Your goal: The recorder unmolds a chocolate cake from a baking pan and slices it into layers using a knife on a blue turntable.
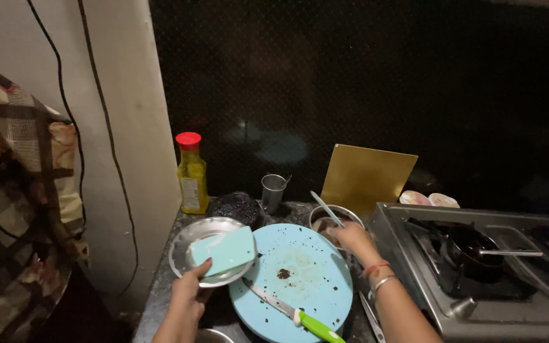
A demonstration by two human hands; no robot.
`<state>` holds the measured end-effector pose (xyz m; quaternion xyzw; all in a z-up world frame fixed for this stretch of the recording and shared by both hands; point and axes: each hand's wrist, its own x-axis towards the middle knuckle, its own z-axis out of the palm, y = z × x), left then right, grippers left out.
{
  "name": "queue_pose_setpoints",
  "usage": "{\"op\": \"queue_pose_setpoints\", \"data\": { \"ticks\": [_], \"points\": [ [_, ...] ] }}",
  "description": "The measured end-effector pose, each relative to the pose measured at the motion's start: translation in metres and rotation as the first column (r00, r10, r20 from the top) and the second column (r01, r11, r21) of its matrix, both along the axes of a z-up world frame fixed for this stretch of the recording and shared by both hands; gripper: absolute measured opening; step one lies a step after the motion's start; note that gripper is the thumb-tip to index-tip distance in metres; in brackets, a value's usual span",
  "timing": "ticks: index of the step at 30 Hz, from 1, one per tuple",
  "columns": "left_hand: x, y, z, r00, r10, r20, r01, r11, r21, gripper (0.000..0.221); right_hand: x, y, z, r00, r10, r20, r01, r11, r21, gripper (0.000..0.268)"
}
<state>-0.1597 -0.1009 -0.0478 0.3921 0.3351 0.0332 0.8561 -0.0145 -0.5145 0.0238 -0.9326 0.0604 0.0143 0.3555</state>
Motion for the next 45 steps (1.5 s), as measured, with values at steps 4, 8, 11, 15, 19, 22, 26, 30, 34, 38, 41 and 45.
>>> {"op": "queue_pose_setpoints", "data": {
  "ticks": [4, 8, 11, 15, 19, 22, 26, 30, 34, 38, 41, 45],
  "points": [
    [0.006, 0.046, -0.019, 0.996, 0.082, 0.028, -0.082, 0.997, 0.005, 0.048, -0.031, 0.09, 0.069, 0.978, 0.172, 0.117, -0.167, 0.985, -0.05, 0.041],
    [0.006, 0.082, -0.032, 0.988, 0.151, -0.027, -0.149, 0.987, 0.052, 0.047, -0.02, 0.179, 0.064, 0.905, 0.417, 0.087, -0.423, 0.904, 0.061, 0.045],
    [0.023, 0.103, -0.07, 0.985, 0.167, -0.038, -0.162, 0.981, 0.103, 0.045, -0.036, 0.253, 0.071, 0.854, 0.493, 0.164, -0.486, 0.87, -0.085, 0.047],
    [0.042, 0.107, -0.104, 0.988, 0.152, -0.023, -0.132, 0.915, 0.381, 0.051, -0.04, 0.331, 0.056, 0.876, 0.461, 0.141, -0.427, 0.878, -0.217, 0.046],
    [0.04, 0.101, -0.096, 0.97, 0.165, -0.176, -0.05, 0.852, 0.521, 0.063, -0.041, 0.379, 0.015, 0.94, 0.328, -0.096, -0.321, 0.943, 0.086, 0.044],
    [0.028, 0.1, -0.074, 0.976, 0.097, -0.195, 0.06, 0.743, 0.666, 0.071, -0.025, 0.401, -0.048, 0.917, 0.386, 0.104, -0.37, 0.918, -0.142, 0.05],
    [0.032, 0.111, -0.073, 0.893, 0.117, -0.434, 0.338, 0.46, 0.821, 0.088, -0.06, 0.408, -0.036, 0.955, 0.273, -0.117, -0.28, 0.958, -0.054, 0.06],
    [0.02, 0.117, -0.057, 0.854, 0.061, -0.516, 0.456, 0.39, 0.8, 0.083, -0.073, 0.409, -0.043, 0.933, 0.257, -0.25, -0.282, 0.957, -0.067, 0.068],
    [0.009, 0.12, -0.037, 0.85, 0.017, -0.527, 0.48, 0.39, 0.786, 0.078, -0.079, 0.407, -0.043, 0.966, 0.207, -0.156, -0.232, 0.96, -0.157, 0.056],
    [0.01, 0.124, -0.038, 0.814, -0.075, -0.577, 0.577, 0.223, 0.785, 0.064, -0.077, 0.383, -0.044, 0.955, 0.295, -0.042, -0.296, 0.924, -0.242, 0.054],
    [0.006, 0.115, -0.035, 0.845, -0.015, -0.535, 0.529, 0.174, 0.831, 0.07, -0.112, 0.333, 0.016, 0.911, 0.412, 0.028, -0.395, 0.89, -0.226, 0.049],
    [0.017, 0.1, -0.064, 0.963, 0.191, -0.189, 0.218, -0.145, 0.965, 0.084, -0.159, 0.212, 0.053, 0.888, 0.46, 0.019, -0.444, 0.867, -0.227, 0.046]
  ]
}}
